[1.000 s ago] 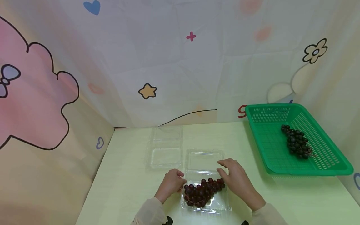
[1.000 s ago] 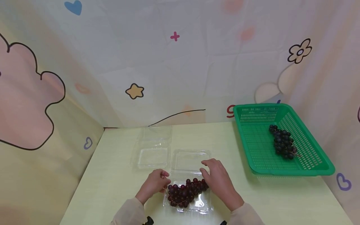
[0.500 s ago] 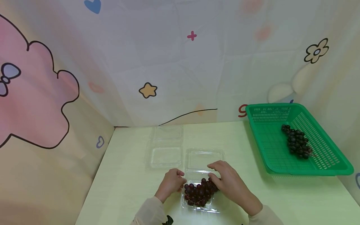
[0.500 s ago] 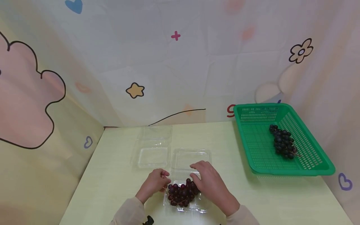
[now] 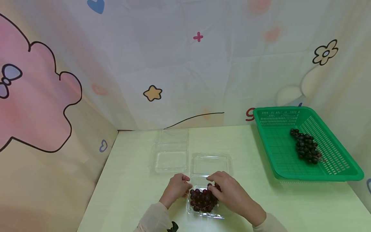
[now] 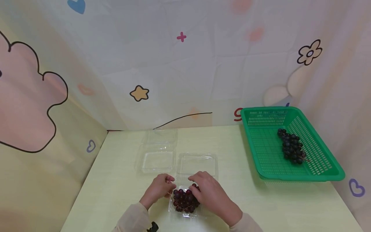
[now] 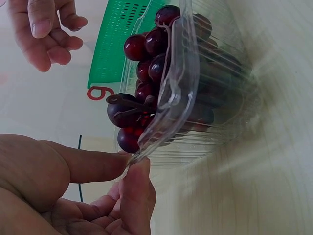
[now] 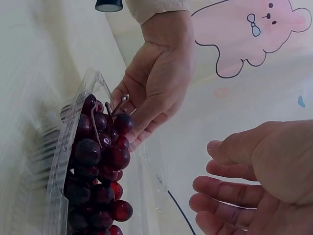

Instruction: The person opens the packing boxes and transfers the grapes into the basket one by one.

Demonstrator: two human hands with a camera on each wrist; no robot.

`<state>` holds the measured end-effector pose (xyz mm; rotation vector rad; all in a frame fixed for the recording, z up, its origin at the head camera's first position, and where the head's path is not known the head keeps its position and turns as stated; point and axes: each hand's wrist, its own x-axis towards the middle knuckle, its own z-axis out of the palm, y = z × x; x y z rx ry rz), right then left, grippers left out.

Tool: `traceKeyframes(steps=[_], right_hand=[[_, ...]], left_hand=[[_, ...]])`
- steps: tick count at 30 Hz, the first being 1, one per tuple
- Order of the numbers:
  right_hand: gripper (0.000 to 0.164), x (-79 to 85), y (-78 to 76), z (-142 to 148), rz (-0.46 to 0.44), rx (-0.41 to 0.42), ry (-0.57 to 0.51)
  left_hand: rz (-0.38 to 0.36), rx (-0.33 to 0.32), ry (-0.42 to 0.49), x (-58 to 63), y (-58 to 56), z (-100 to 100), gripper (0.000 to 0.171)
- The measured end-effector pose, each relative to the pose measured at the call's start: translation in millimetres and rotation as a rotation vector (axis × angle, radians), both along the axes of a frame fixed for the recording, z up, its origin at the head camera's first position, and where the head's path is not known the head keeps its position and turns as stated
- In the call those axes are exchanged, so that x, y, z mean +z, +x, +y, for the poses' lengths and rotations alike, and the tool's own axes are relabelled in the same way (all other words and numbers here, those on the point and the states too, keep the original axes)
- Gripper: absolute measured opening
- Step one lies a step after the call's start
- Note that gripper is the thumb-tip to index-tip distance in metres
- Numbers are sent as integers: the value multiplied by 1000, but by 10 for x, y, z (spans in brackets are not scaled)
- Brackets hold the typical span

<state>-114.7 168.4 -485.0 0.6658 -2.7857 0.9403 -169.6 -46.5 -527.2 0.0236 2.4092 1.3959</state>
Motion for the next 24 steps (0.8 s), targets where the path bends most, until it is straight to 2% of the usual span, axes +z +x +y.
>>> traceKeyframes(steps=[8,24], right_hand=[[18,-40,20,-89,54,88,53],[20,-82,43,-250,-24,155,82]], left_hand=[[-5,2,-22,-6,-6,-6,20],[-12,8,0,-5,-2,-14,19]])
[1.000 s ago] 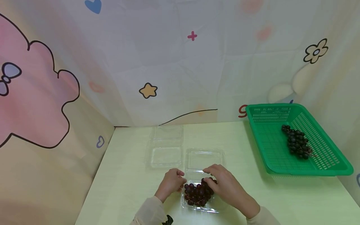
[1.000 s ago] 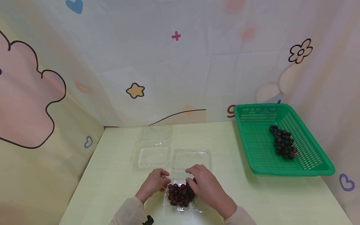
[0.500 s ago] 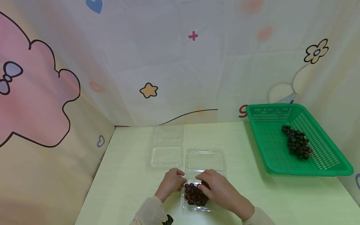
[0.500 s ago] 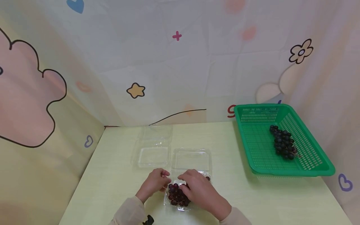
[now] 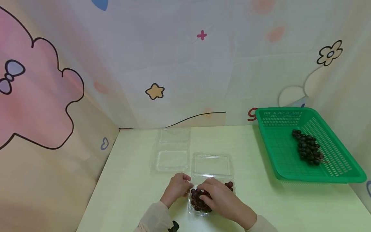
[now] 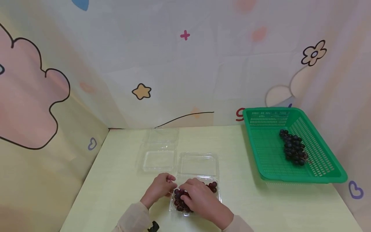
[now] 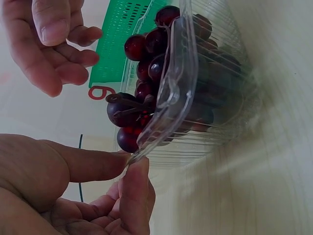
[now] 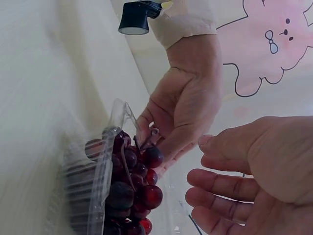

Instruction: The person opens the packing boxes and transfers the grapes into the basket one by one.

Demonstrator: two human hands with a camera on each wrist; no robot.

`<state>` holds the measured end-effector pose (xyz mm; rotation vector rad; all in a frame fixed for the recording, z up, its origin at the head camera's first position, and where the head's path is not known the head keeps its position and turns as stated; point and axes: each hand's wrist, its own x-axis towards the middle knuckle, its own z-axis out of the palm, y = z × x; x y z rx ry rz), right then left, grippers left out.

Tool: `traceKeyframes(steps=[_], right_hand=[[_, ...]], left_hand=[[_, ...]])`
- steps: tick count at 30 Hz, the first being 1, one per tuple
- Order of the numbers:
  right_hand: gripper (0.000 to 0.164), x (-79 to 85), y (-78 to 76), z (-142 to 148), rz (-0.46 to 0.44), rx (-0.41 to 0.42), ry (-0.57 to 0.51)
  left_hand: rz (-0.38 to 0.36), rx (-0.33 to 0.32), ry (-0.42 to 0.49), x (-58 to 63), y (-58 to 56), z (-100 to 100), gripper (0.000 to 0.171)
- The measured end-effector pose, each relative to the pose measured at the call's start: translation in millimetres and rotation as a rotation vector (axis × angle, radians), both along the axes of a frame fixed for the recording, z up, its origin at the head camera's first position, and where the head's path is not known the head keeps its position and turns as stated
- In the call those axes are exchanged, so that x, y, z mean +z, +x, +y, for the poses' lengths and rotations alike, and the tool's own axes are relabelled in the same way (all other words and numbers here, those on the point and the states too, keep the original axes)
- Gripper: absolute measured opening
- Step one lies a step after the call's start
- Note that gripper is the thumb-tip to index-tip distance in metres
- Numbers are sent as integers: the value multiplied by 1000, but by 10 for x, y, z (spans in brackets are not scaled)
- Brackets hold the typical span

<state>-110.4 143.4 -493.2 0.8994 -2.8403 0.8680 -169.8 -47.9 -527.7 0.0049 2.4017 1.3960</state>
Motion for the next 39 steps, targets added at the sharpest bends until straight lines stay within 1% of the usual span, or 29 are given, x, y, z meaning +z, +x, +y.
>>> traceKeyframes(steps=[9,14,18,24,28,33,39], right_hand=[[19,-94,4,-52,41,17,-4],[20,-148,-5,-92,88,36,-1],[20,-187,-12,-129,117,59,11],[14,-236,-32,-189,150,108,12],[13,-291,-38,-231,184,125,28],[14,-330,-32,-282,214,114,58],[12,-351,-44,-343,241,79,116]], left_hand=[[6,-7,10,-31,-3,-14,19],[9,-6,20,-41,-2,-18,19],[2,-2,23,-46,-6,-17,19],[4,2,20,-53,-9,-17,18],[0,3,33,-58,-6,-18,18],[-3,8,41,-50,-4,-15,18],[2,14,19,-54,-9,-14,18]])
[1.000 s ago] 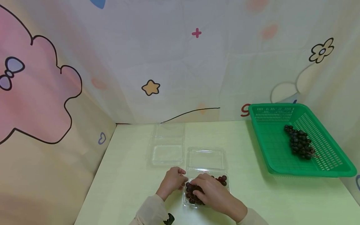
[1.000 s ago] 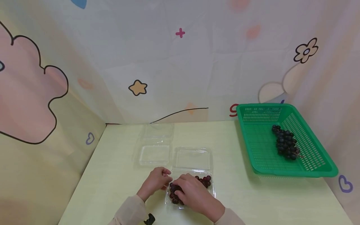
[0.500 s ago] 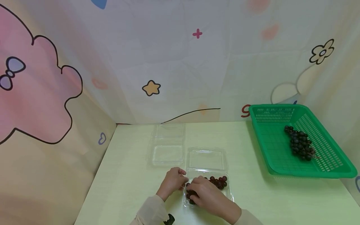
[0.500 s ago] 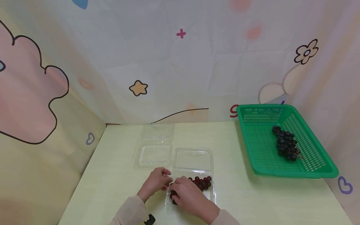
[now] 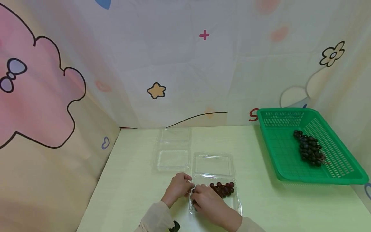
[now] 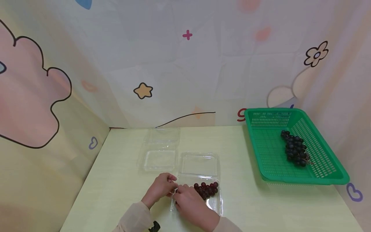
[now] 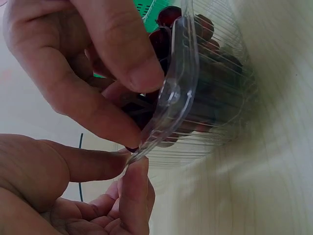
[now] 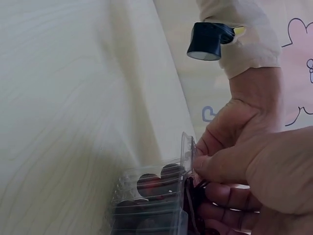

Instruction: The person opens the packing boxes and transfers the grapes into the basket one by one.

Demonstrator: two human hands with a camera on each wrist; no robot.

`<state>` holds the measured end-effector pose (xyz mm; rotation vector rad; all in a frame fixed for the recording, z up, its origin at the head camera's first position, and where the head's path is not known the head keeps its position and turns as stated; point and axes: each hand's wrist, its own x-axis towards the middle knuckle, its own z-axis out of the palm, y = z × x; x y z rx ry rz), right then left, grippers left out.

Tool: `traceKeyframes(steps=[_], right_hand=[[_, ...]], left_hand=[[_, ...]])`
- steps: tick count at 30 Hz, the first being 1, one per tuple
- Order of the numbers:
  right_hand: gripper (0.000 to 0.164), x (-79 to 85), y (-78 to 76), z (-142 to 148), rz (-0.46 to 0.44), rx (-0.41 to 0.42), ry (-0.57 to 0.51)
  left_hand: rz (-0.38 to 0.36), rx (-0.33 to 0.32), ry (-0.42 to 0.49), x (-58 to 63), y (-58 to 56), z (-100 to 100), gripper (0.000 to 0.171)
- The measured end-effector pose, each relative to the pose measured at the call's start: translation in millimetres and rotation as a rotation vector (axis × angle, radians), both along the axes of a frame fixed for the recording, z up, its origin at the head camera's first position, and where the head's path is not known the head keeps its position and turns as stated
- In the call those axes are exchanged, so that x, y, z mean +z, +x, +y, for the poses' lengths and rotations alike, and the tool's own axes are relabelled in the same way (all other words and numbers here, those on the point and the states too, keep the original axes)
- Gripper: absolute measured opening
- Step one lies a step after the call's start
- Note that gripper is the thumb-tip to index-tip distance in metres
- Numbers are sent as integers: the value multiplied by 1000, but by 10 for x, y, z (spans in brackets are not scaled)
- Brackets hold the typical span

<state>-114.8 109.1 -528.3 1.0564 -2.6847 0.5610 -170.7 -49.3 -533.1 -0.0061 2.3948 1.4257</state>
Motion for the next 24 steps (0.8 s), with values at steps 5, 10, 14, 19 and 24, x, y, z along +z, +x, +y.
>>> traceKeyframes(steps=[5,10,14,19,24], right_hand=[[12,-31,-14,-36,47,-33,67],[13,-26,-15,-55,54,-65,134],[14,-42,-20,-67,49,-91,174],[13,-74,-26,-84,54,-106,204],[10,-94,-35,-79,60,-84,231]], left_hand=[[8,1,9,1,0,-2,18],[6,1,22,13,7,-3,18],[6,-1,28,17,13,-5,18],[10,-1,32,21,21,-4,18],[-7,5,43,34,28,-1,17]])
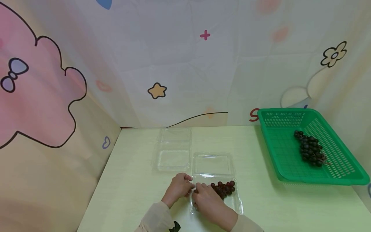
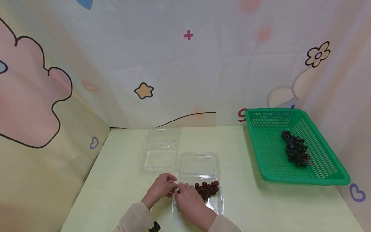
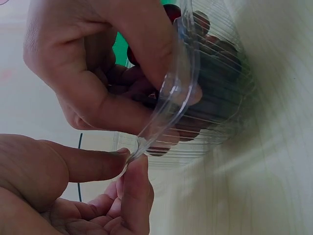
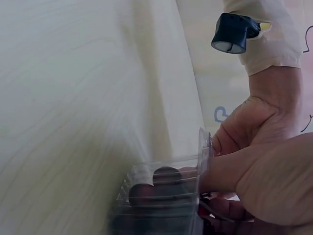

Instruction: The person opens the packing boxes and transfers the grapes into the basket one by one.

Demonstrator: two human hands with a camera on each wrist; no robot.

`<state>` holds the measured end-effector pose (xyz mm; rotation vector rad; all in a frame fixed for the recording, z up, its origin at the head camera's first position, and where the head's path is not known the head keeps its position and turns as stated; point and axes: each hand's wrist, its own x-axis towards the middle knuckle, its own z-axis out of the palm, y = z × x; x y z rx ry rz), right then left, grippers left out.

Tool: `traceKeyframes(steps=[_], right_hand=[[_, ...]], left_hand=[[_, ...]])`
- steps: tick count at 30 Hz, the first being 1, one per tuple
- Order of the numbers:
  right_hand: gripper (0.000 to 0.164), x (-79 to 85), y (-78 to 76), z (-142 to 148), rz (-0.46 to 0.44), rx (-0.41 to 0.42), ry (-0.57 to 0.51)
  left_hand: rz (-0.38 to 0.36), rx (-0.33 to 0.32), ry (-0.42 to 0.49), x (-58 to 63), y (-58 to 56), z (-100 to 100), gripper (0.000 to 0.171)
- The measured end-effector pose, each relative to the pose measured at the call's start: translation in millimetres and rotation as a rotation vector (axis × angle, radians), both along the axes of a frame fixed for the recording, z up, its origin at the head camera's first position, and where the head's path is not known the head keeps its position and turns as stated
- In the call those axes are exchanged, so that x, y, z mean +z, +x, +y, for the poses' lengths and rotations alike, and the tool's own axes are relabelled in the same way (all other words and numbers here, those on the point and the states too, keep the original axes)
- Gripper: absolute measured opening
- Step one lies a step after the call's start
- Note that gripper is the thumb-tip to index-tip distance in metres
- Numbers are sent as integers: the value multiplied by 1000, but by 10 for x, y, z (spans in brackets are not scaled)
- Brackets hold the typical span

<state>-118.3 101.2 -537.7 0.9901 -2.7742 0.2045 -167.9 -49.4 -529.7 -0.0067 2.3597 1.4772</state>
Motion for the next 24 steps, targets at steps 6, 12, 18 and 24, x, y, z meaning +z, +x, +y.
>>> traceKeyframes(steps=[6,12,18,24], right_hand=[[10,11,-8,23,-11,61,51],[10,69,27,15,-37,60,140],[12,136,37,14,-91,51,184],[13,102,49,8,9,19,193]], left_hand=[[4,-2,3,-1,5,-7,19],[14,1,-27,-4,-10,-7,19],[3,-3,-24,-14,-6,-5,19],[-3,-6,14,-11,-1,-6,19]])
